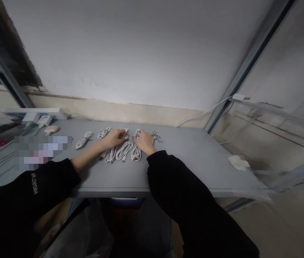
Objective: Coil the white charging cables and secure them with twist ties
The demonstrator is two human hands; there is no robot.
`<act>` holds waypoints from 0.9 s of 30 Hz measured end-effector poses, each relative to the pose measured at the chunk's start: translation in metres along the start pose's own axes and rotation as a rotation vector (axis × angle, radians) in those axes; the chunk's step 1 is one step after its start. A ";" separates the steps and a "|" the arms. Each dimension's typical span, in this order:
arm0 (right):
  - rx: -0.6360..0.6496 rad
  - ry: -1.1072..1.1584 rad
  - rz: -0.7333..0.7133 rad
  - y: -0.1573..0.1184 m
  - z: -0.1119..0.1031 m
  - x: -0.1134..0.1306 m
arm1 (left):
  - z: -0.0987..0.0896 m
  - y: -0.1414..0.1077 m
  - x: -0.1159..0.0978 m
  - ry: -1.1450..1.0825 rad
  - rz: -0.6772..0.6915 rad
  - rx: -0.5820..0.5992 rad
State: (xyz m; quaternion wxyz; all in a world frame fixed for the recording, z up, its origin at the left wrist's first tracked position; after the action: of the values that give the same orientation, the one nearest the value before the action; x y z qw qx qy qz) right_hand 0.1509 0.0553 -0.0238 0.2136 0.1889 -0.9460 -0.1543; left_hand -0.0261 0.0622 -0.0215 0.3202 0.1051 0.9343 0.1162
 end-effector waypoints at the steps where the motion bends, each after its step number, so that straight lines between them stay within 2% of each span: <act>1: 0.001 0.016 0.005 0.000 0.000 0.000 | 0.000 0.000 0.000 0.010 0.001 0.003; 6: 0.019 0.040 0.024 0.000 -0.002 -0.001 | 0.001 0.003 0.004 0.023 0.000 0.033; 16: 0.065 -0.079 0.053 -0.003 -0.006 0.005 | -0.004 0.004 0.003 0.069 0.026 0.110; 27: 0.045 -0.101 0.077 -0.001 -0.005 0.002 | -0.003 0.004 0.004 0.036 0.009 0.100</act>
State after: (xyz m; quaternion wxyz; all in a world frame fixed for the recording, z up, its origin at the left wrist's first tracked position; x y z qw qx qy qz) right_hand 0.1524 0.0529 -0.0188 0.1673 0.1492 -0.9653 -0.1342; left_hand -0.0304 0.0664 -0.0206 0.2972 0.1230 0.9441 0.0727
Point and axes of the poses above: each hand's wrist, its own y-axis towards the middle knuckle, its own z-axis out of the palm, x = y × z, the point moved 1 cm from there along y, towards the middle knuckle, and after that the axes turned 15 degrees about -z, right-handed, at the moved point
